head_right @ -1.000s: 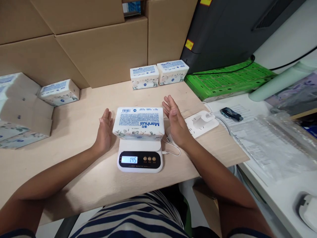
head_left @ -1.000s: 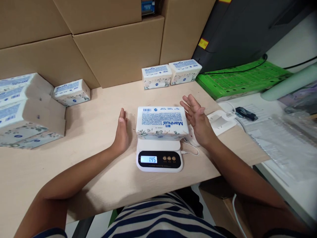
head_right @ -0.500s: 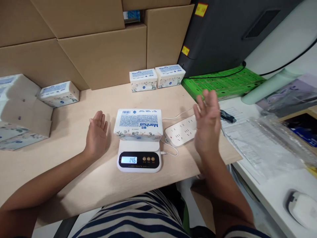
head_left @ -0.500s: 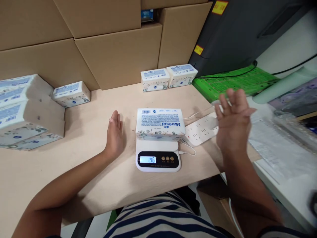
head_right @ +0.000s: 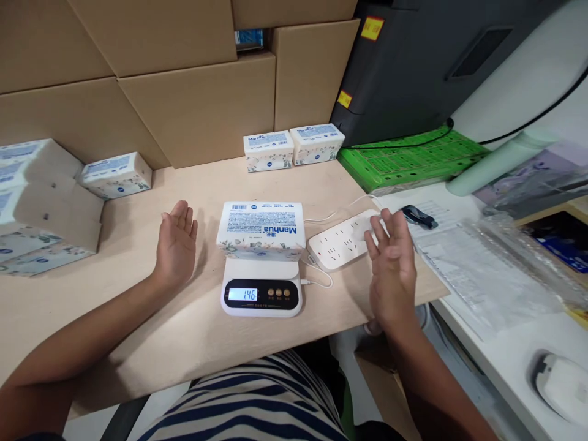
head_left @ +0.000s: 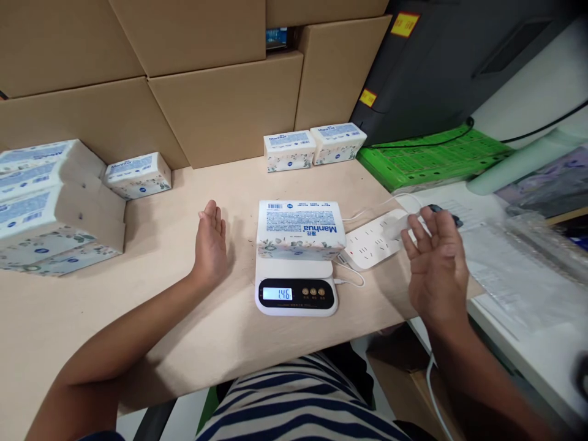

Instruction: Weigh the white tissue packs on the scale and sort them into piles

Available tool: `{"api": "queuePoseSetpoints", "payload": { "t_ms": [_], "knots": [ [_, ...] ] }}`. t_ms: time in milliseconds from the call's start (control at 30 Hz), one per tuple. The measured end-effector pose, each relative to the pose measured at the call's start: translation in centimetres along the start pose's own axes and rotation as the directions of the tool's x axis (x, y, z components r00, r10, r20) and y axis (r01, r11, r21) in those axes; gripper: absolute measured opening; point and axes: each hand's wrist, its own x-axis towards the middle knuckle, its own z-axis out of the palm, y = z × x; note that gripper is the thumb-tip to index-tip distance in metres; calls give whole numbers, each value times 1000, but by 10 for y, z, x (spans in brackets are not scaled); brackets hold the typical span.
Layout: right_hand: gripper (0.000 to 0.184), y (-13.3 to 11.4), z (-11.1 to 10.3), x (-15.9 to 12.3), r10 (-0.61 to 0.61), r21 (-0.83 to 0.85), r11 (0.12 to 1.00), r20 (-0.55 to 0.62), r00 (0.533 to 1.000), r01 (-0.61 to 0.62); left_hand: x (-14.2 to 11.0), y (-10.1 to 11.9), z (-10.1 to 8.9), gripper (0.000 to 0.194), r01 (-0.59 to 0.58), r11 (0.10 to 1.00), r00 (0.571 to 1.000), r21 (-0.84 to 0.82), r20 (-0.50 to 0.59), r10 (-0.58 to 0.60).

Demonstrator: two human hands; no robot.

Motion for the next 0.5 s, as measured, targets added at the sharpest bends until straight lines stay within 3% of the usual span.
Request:
{"api": "queuePoseSetpoints", "payload": {
  "t_ms": [67, 133, 200, 267, 367, 433, 500],
  "knots": [
    [63, -1, 7, -9, 34, 4, 999, 7, 999, -34, -8, -3, 3, 97, -18, 1000, 999, 14, 35, 17],
    [64, -3, 20, -21, 71, -12, 997, 10, 997, -71, -22, -6, 9, 106, -84, 996, 977, 41, 202, 75],
    [76, -6, 41, -34, 110, -66, 993, 113, 988, -103, -40, -8, 18, 110, -154, 988, 887, 23, 443, 128],
    [106, -9, 63, -46, 127, -137, 987, 303, 945, -89, -56, -8, 23, 111, -223, 975, 777, -16, 600, 187],
    [147, -17, 88, -50, 92, -225, 974, 503, 859, 28, -65, 3, 20, 102, -425, 905, 724, -25, 590, 357],
    [151, -24, 101, -36, 58, -256, 961, 563, 824, 108, -61, 17, 12, 94, -526, 850, 727, 24, 531, 435],
    [147, -34, 119, -12, 7, -209, 965, 624, 781, 158, -51, 33, 3, 95, -545, 835, 771, 77, 437, 463]
  ]
}}
